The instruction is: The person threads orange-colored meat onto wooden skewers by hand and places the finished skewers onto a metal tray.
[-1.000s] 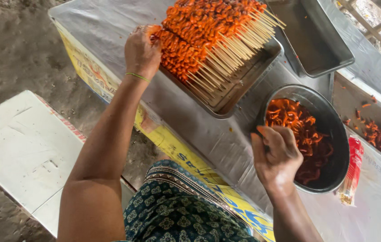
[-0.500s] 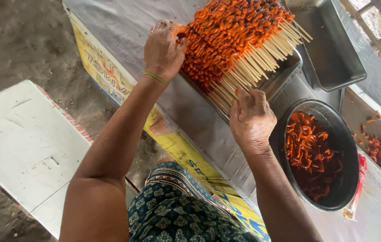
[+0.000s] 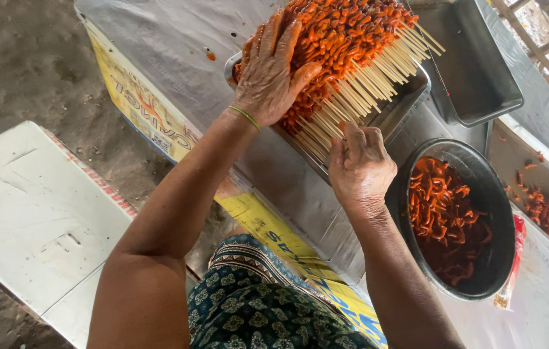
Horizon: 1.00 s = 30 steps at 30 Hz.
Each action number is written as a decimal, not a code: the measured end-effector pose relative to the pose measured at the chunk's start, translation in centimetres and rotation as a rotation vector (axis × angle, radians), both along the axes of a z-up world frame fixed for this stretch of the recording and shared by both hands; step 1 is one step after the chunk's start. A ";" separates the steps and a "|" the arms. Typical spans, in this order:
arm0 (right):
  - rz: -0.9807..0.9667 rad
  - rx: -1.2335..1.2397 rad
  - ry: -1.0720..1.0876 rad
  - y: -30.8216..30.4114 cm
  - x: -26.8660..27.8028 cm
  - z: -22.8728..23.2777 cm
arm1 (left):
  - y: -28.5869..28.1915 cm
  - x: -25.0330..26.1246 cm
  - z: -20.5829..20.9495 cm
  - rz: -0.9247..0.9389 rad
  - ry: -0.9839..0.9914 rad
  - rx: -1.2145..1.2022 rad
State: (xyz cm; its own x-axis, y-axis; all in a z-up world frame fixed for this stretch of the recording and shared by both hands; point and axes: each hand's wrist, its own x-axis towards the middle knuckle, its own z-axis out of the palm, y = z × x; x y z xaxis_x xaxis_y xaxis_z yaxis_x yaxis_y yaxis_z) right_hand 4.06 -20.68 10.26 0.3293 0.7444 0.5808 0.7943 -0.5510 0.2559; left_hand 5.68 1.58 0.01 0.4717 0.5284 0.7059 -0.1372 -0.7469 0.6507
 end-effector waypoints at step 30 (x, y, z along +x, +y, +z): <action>-0.023 -0.021 -0.163 0.3 1.0 0.0 | 6.3 -5.1 0.8 -0.191 0.132 -0.068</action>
